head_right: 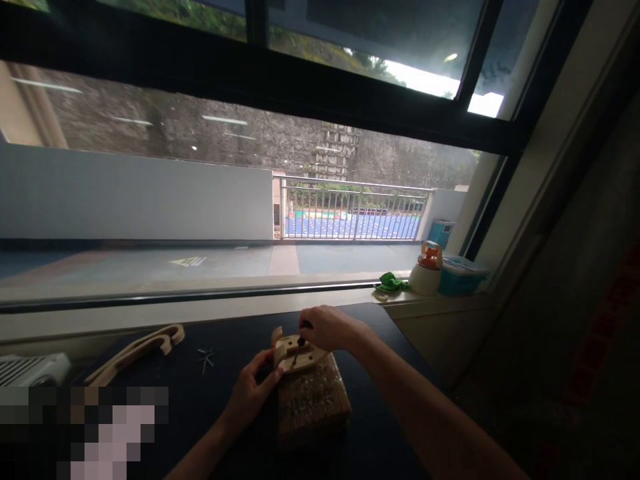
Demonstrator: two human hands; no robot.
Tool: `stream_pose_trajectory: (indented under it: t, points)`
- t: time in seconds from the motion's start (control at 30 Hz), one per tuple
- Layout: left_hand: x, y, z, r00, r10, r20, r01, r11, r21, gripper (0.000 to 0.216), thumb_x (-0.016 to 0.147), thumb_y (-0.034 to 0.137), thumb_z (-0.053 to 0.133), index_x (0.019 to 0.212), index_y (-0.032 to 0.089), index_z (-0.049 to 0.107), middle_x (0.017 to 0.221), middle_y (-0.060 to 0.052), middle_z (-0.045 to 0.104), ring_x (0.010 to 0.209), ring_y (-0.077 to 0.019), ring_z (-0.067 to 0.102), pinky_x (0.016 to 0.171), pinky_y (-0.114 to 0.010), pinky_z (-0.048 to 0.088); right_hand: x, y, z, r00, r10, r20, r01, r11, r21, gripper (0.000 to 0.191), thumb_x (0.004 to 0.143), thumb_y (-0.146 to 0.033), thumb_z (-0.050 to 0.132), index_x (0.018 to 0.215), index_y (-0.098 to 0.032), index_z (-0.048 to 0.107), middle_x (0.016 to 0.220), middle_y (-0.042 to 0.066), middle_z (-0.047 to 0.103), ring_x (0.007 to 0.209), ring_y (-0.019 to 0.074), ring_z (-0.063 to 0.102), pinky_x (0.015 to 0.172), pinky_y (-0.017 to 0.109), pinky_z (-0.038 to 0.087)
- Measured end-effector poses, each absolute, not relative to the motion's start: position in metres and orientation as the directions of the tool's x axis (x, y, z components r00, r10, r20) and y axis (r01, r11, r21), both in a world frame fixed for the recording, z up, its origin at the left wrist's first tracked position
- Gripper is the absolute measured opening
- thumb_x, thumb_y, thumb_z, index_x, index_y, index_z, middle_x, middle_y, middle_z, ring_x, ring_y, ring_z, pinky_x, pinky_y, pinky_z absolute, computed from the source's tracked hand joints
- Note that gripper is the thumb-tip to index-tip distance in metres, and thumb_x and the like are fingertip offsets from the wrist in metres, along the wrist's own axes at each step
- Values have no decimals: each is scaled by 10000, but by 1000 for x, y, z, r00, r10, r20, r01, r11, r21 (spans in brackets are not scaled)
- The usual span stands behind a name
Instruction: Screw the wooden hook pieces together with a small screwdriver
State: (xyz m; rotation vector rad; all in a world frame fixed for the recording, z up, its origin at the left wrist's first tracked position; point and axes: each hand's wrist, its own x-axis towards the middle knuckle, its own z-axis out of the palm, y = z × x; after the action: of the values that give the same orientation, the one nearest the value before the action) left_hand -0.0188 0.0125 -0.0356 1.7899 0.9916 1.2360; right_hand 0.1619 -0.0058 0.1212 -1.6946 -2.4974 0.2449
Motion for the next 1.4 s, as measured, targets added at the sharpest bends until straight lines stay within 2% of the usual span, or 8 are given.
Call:
stream_pose_trajectory:
  t: [0.2,0.33,0.5,0.63,0.9,1.0,1.23,1.4]
  points:
    - [-18,13,-33,265,898,351,193,-405,894,346,742,414,581,980,164,605,948,-70,661,917,-226,608,839,-373,482,167,5,111,-361,932,26,906,357,-227,254,817,-333,438,881,-179,630,800,38,659,684,131,551,579,220,335]
    - [-18,17,-39,265,904,336,214,-395,893,345,752,396,571,1014,171,589,1002,-76,642,964,-233,593,879,-385,471,168,7,114,-359,932,38,917,360,-170,275,826,-368,421,850,-196,634,764,34,656,667,145,555,550,240,301]
    - [-19,22,-51,267,897,352,249,-417,874,333,733,315,595,1045,199,584,1087,-77,590,1044,-235,557,930,-390,452,167,11,125,-494,869,-20,862,487,-139,240,784,-322,480,948,-248,639,793,7,672,694,149,578,555,243,296]
    - [-17,22,-49,299,882,365,283,-447,849,331,724,234,583,1055,210,579,1124,-63,552,1087,-221,528,961,-365,432,165,20,124,-565,824,-45,817,551,-167,207,785,-281,467,878,-224,643,784,15,668,710,143,574,585,236,311]
    - [-14,13,-38,324,889,325,365,-434,824,122,716,205,550,833,189,585,963,-38,567,946,-194,570,843,-297,479,166,19,122,-587,806,-75,802,566,-194,174,805,-282,457,880,-208,595,759,1,646,665,123,542,552,232,287]
    - [-12,8,-37,350,881,319,383,-445,809,154,713,181,519,861,186,560,935,-39,582,914,-195,577,825,-308,481,167,12,123,-617,784,-70,781,599,-178,161,815,-270,454,856,-206,595,763,2,647,663,118,537,571,238,294]
    - [-11,7,-32,428,846,318,392,-490,779,238,743,187,507,967,211,585,1108,-56,577,1089,-217,519,940,-330,419,170,10,125,-632,767,-108,773,616,-148,143,790,-227,478,821,-194,613,771,17,659,678,126,549,571,242,291]
    - [-11,7,-34,409,852,326,415,-492,765,230,736,186,514,953,209,587,1061,-49,603,1041,-210,548,916,-333,438,166,11,119,-639,764,-86,769,630,-108,147,789,-240,475,818,-193,611,755,14,656,660,128,557,536,252,261]
